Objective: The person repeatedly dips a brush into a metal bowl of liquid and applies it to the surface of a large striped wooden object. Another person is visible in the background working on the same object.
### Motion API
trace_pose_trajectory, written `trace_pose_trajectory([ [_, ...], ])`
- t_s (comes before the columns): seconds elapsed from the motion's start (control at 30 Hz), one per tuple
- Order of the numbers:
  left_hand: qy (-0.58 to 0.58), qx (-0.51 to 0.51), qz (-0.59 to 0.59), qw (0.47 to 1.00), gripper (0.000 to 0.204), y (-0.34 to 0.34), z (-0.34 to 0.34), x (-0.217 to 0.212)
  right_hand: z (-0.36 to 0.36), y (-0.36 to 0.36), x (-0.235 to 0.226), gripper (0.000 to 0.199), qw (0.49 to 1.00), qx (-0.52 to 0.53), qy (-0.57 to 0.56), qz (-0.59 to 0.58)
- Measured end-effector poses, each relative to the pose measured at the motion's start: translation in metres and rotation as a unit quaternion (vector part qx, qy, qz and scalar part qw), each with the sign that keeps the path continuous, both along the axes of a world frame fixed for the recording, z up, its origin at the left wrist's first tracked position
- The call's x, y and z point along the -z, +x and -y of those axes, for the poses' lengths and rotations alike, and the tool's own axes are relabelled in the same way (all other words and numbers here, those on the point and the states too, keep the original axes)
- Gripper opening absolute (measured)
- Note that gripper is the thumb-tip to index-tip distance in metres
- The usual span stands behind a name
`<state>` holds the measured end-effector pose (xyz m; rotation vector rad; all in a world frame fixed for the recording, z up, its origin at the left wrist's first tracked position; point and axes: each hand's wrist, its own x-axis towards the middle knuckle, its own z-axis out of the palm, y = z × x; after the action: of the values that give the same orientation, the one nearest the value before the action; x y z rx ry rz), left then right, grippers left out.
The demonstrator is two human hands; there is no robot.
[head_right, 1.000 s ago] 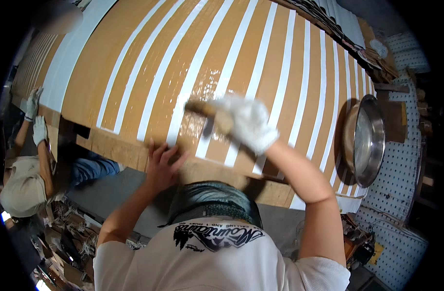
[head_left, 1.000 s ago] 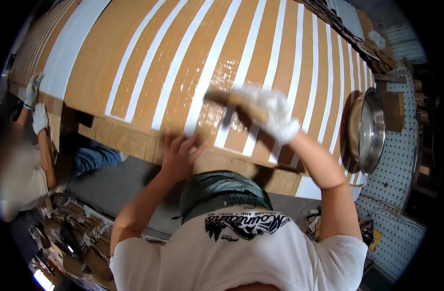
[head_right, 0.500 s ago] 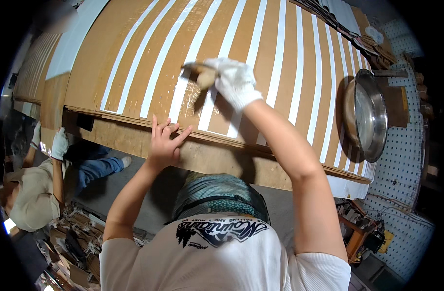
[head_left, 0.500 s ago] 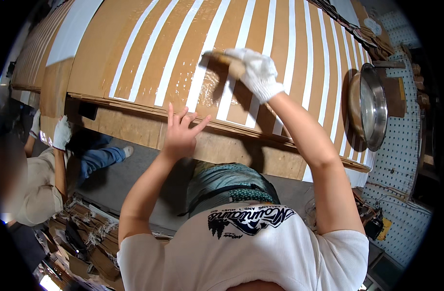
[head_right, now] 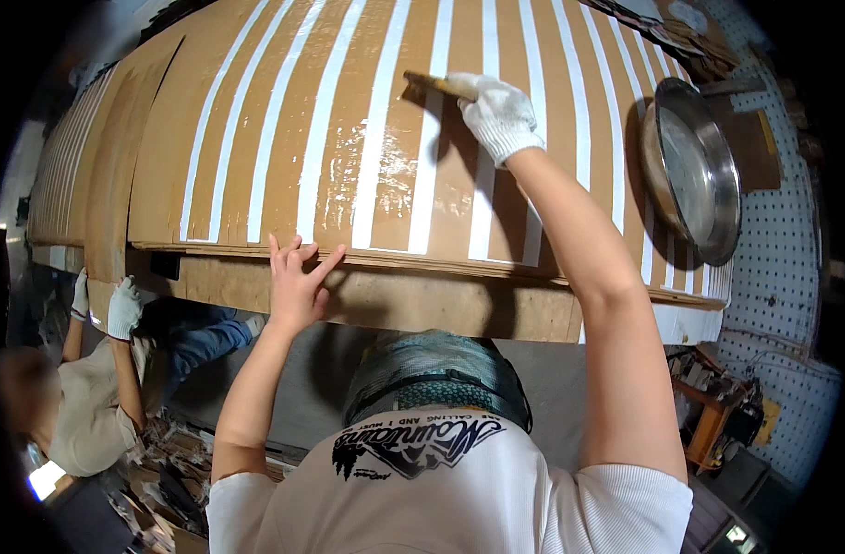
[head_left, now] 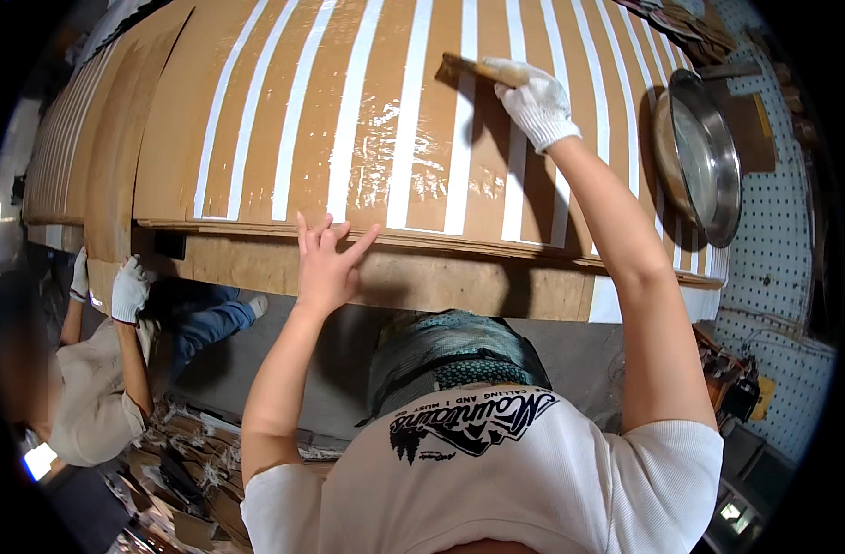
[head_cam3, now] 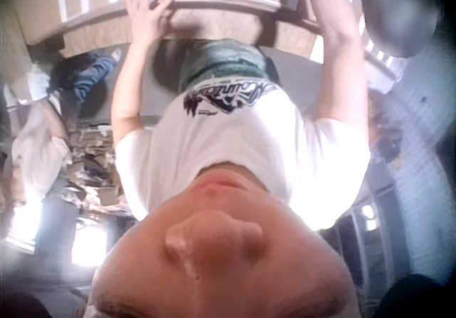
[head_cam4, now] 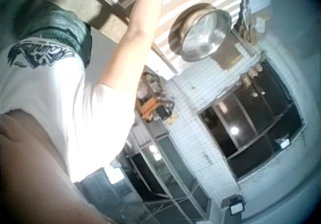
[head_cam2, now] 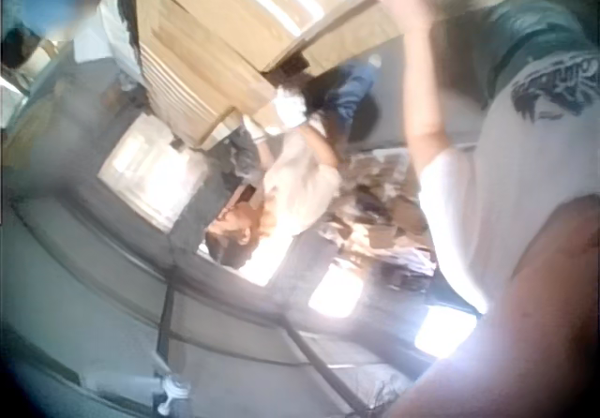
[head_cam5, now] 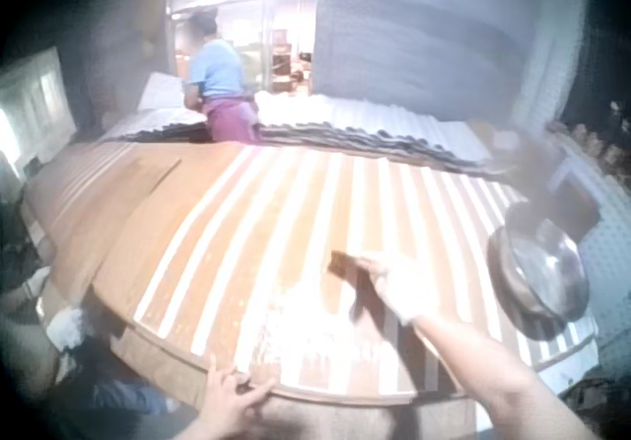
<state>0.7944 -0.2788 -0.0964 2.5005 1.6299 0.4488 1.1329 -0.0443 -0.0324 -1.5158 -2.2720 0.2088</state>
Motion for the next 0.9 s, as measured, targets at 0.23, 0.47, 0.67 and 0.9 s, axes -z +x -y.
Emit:
trace_pose_trajectory([
  [0.23,-0.010,-0.021,-0.004,1.000,0.074,0.004,0.004,0.001,0.140,-0.020,-0.009,0.033,0.984,-0.147,-0.098,-0.040],
  [0.47,0.004,0.016,0.005,1.000,0.075,0.026,0.011,-0.006,0.072,0.001,-0.040,0.033,0.975,-0.066,-0.178,0.112],
  [0.67,0.028,0.007,-0.003,1.000,0.074,0.062,0.001,-0.009,0.133,-0.002,-0.041,0.026,0.987,-0.135,-0.059,-0.061],
  [0.9,-0.025,-0.007,-0.034,0.999,0.064,0.062,-0.002,0.006,0.008,0.012,-0.035,0.039,0.972,-0.004,-0.233,0.012],
])
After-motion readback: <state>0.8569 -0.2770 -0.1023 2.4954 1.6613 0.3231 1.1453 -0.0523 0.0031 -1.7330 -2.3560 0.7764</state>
